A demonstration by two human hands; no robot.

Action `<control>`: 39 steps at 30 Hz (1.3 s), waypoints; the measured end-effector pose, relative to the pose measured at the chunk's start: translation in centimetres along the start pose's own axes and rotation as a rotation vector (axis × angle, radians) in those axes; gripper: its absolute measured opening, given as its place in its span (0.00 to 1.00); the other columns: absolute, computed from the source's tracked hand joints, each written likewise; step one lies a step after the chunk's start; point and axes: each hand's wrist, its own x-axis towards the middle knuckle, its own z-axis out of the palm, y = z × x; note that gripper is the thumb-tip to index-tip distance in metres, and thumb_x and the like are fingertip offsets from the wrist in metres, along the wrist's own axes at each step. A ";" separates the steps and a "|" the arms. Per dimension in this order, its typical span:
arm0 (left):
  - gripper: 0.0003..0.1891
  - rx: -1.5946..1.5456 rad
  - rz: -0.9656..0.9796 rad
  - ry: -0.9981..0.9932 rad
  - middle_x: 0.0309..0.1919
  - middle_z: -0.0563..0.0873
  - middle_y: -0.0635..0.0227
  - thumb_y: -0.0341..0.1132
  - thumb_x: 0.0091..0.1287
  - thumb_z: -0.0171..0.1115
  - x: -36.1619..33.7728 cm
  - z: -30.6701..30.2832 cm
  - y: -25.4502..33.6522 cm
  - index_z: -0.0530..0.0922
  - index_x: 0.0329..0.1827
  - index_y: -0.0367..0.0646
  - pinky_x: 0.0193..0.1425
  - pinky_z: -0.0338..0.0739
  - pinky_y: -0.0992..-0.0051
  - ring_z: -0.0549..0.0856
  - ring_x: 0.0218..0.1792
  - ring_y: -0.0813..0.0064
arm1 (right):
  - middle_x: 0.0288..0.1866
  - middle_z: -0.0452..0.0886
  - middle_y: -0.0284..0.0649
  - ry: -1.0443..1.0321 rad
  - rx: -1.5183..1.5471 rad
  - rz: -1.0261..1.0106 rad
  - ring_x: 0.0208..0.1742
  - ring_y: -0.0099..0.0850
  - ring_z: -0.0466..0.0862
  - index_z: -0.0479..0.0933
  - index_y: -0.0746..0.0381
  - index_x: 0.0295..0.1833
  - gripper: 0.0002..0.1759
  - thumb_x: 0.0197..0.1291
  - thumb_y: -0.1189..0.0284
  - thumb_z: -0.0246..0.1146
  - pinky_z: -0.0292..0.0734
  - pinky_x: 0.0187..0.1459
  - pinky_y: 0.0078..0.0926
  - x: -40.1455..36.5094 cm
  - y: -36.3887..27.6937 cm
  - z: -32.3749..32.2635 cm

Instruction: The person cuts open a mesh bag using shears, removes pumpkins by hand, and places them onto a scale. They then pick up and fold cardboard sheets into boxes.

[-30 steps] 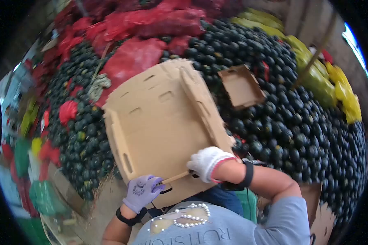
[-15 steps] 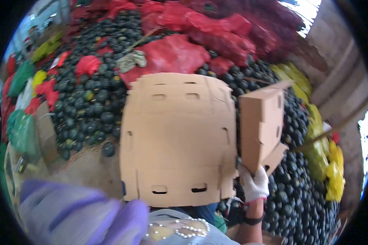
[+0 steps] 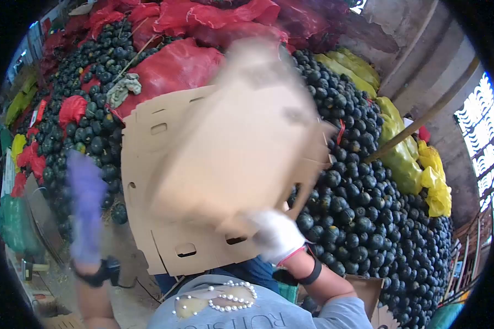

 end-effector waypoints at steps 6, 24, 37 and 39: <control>0.30 -0.421 -0.359 -0.268 0.74 0.71 0.62 0.42 0.77 0.56 -3.4 2.0 -9.0 0.66 0.77 0.36 0.79 0.61 0.69 0.69 0.73 0.69 | 0.55 0.82 0.49 -0.016 0.553 -0.478 0.54 0.41 0.84 0.79 0.63 0.59 0.26 0.56 0.68 0.76 0.80 0.56 0.35 1.5 1.5 -3.1; 0.17 -0.501 0.196 -0.390 0.69 0.73 0.65 0.31 0.70 0.68 -3.9 3.1 -12.3 0.80 0.61 0.46 0.68 0.72 0.69 0.74 0.66 0.69 | 0.43 0.76 0.43 0.307 1.378 -0.330 0.54 0.40 0.77 0.79 0.60 0.30 0.25 0.79 0.60 0.47 0.72 0.64 0.44 5.8 7.6 6.3; 0.14 1.309 0.319 -0.753 0.36 0.85 0.67 0.49 0.63 0.67 -0.1 9.1 -8.2 0.81 0.44 0.52 0.38 0.80 0.57 0.85 0.39 0.61 | 0.45 0.87 0.44 -0.371 -0.503 -0.111 0.49 0.46 0.86 0.84 0.52 0.50 0.18 0.60 0.54 0.68 0.81 0.50 0.44 11.0 -0.9 2.2; 0.13 1.249 0.312 -0.676 0.37 0.85 0.66 0.48 0.63 0.67 -0.6 8.4 -7.0 0.81 0.42 0.51 0.38 0.80 0.58 0.85 0.39 0.61 | 0.43 0.87 0.44 -0.261 -0.453 -0.163 0.48 0.46 0.86 0.85 0.52 0.47 0.17 0.61 0.53 0.67 0.82 0.48 0.45 9.9 -0.6 2.0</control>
